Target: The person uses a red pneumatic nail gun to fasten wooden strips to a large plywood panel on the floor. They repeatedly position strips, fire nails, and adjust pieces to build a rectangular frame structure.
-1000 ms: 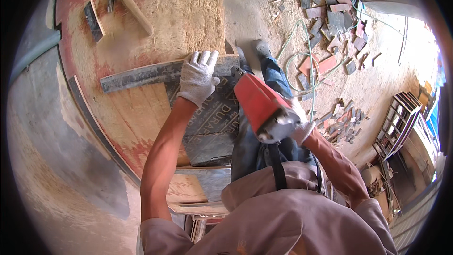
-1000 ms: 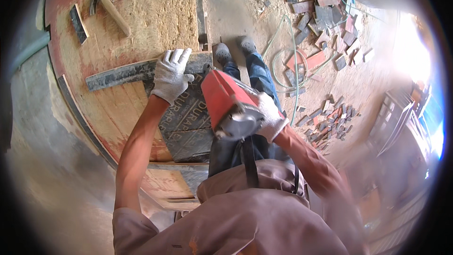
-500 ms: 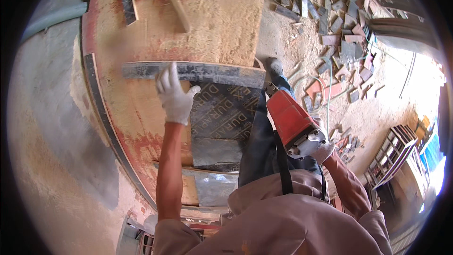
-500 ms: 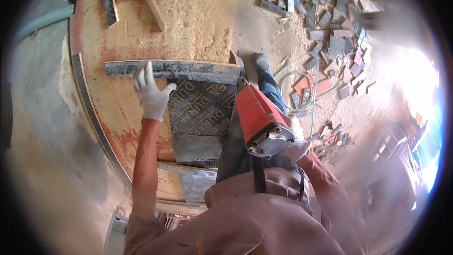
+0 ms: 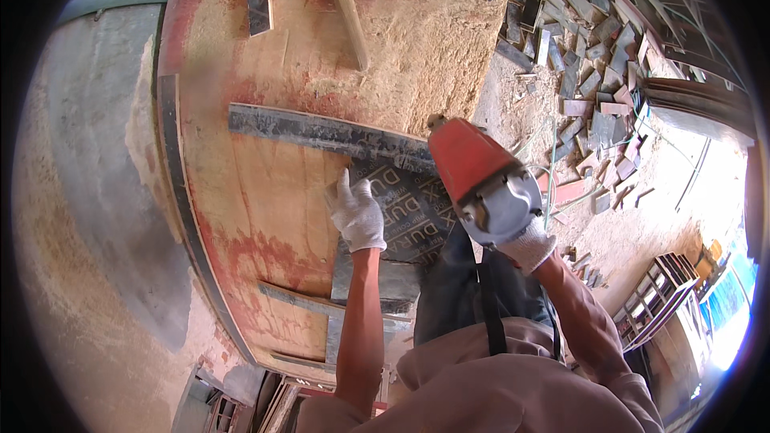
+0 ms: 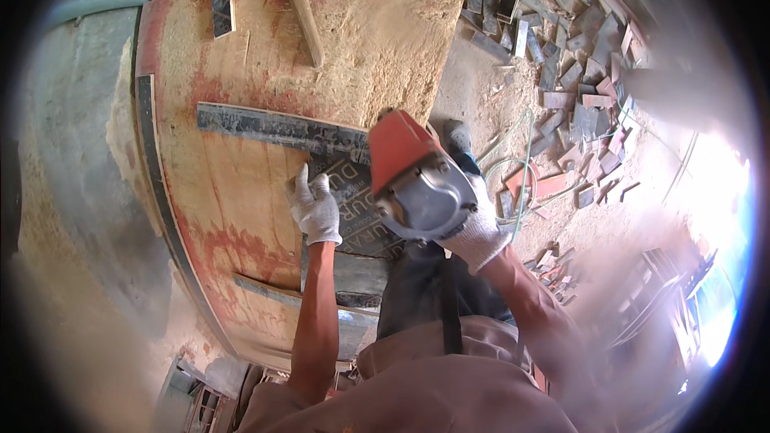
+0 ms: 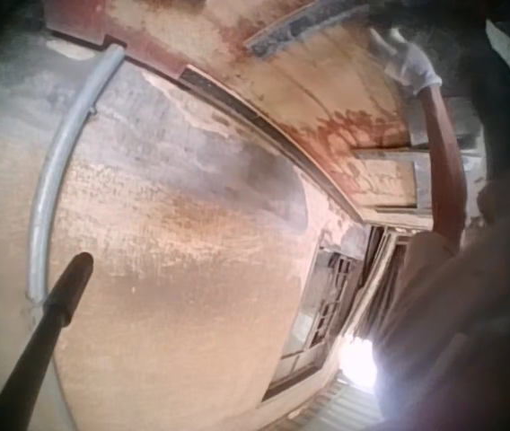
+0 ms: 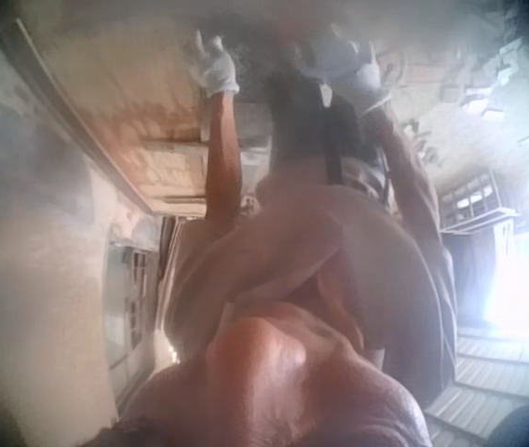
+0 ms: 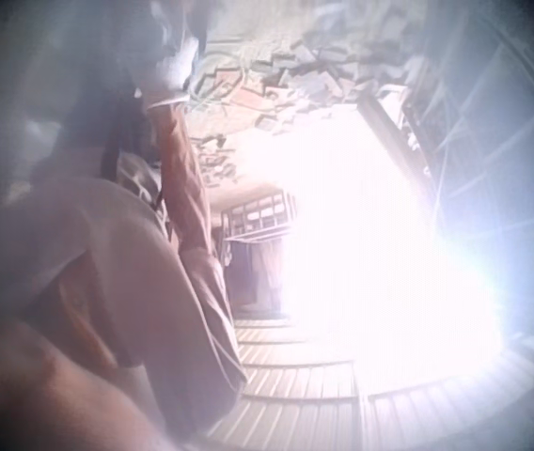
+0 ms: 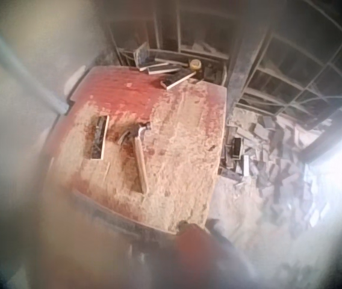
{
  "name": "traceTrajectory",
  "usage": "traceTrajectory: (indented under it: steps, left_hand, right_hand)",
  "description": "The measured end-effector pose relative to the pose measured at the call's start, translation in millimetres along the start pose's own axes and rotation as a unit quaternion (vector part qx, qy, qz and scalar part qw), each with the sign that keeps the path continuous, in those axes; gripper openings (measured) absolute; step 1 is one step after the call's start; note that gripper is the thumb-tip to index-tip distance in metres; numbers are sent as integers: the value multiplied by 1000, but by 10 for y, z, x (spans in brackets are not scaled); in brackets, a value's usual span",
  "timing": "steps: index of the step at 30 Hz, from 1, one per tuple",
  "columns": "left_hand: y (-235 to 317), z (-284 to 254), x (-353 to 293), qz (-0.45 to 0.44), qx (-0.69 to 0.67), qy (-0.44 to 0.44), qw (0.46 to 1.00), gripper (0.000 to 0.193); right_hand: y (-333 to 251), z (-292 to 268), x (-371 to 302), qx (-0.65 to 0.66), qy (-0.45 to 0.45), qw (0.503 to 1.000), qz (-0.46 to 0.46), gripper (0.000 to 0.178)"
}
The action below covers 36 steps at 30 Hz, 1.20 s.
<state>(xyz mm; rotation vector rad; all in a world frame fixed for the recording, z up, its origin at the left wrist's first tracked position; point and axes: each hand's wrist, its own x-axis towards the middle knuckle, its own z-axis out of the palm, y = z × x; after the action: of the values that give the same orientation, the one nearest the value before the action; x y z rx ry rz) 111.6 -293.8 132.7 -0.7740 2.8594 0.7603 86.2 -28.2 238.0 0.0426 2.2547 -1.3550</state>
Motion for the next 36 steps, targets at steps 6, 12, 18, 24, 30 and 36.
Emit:
traceTrajectory:
  steps: [6,12,18,24,30,36]
  left_hand:
    - [-136,42,16,-73,-135,13,988,24]
    - [-92,10,105,-92,-101,5,991,23]
    - [-3,-38,188,-138,-82,14,987,32]
    - [158,-167,434,-237,-16,-11,971,62]
    - [75,-227,526,-312,-33,-25,949,73]
    - [37,-296,552,-306,-66,-55,948,68]
  right_hand:
    - [-500,207,450,133,-74,976,154,56]
    - [-335,223,441,120,-67,981,134,52]
    - [8,238,211,-256,-115,953,-117,47]
    - [87,180,111,-211,-113,965,-110,46]
    - [-87,212,291,-156,-150,976,-33,48]
    - [-246,343,515,-150,-185,971,15,50]
